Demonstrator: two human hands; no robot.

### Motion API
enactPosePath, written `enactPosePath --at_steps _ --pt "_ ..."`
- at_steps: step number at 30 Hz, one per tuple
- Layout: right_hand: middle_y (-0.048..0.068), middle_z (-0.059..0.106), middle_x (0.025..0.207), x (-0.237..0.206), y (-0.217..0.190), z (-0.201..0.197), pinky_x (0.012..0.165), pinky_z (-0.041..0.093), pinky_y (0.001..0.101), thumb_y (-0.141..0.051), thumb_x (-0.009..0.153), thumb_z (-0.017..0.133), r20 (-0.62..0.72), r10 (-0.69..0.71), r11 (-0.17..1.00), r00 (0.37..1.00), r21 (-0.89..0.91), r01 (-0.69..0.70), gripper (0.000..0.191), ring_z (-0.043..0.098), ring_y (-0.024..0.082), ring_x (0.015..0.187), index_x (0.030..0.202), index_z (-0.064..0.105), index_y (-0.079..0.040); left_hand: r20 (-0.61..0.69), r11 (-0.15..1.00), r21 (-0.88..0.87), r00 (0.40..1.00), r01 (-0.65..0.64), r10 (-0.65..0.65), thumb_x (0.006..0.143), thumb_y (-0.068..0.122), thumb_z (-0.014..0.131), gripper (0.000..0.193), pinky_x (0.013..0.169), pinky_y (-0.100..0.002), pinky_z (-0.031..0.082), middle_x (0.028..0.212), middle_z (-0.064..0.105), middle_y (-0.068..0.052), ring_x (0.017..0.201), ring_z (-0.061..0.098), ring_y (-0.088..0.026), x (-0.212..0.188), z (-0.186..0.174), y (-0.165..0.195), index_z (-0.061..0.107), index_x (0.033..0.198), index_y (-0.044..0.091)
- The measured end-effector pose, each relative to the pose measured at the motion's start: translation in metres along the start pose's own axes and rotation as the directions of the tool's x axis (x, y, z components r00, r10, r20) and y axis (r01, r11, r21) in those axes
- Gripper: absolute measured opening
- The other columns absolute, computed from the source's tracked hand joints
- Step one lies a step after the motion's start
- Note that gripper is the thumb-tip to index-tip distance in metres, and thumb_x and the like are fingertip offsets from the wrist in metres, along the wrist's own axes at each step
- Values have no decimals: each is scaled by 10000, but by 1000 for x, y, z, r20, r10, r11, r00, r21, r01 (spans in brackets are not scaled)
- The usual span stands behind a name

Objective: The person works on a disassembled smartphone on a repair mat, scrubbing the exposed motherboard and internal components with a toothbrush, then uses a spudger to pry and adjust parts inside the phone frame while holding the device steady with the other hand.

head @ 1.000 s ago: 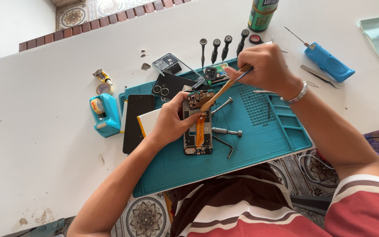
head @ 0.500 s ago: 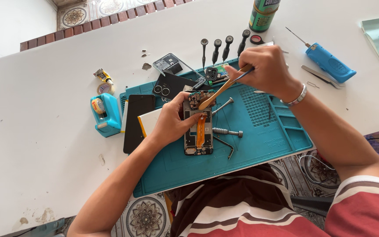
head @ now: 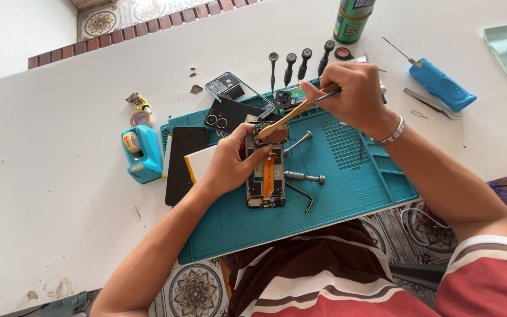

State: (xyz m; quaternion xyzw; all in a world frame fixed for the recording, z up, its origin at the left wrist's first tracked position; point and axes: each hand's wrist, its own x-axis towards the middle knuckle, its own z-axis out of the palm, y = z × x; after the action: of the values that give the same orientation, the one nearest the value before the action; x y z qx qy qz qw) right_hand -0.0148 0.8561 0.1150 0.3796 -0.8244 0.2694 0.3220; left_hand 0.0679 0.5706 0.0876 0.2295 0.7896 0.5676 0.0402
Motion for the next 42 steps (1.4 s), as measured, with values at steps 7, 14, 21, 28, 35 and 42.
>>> enactPosePath --at_steps 7,14,21,28,35,42 --pt "17 545 547 -6 -14 14 444 358 248 -331 992 799 38 3 997 999 73 -6 467 484 96 458 666 583 -76 -9 1000 28 1000 -8 8 986 180 679 216 505 -213 444 737 656 1 599 533 -5 1 -1 1 581 1105 28" --pt "20 552 552 -3 -3 7 437 358 245 -336 1004 813 -20 82 997 996 -3 -82 486 508 91 471 673 582 -65 -12 999 50 1000 18 -17 1003 185 665 185 470 -228 381 679 623 -1 551 484 -15 0 -1 1 571 1053 34" --pt "6 545 532 -5 -3 12 425 341 236 -326 1001 794 51 45 999 998 22 -46 477 488 84 446 655 583 -74 -7 999 50 1000 -9 9 999 189 668 184 472 -223 401 700 646 6 561 513 -12 1 -2 0 567 1025 37" --pt "13 540 534 -2 0 8 423 324 231 -300 1010 805 -20 89 996 996 33 -88 466 475 79 448 677 591 -55 -11 998 52 999 32 -32 988 190 665 176 457 -224 390 680 631 4 546 503 -12 0 -1 0 575 1043 49" --pt "20 533 497 -7 -16 17 409 319 235 -267 989 807 6 116 991 993 69 -116 460 465 88 417 640 591 -59 -13 998 60 1000 6 -5 1000 199 672 192 464 -217 387 674 621 12 553 493 -12 -2 -1 1 571 1035 40" --pt "22 558 538 -2 -2 9 415 334 223 -232 1012 801 -13 132 984 991 123 -130 422 511 83 454 686 612 -43 -6 999 47 1000 12 -12 997 197 658 182 463 -212 384 683 626 14 552 493 -5 -4 -1 4 589 1070 45"
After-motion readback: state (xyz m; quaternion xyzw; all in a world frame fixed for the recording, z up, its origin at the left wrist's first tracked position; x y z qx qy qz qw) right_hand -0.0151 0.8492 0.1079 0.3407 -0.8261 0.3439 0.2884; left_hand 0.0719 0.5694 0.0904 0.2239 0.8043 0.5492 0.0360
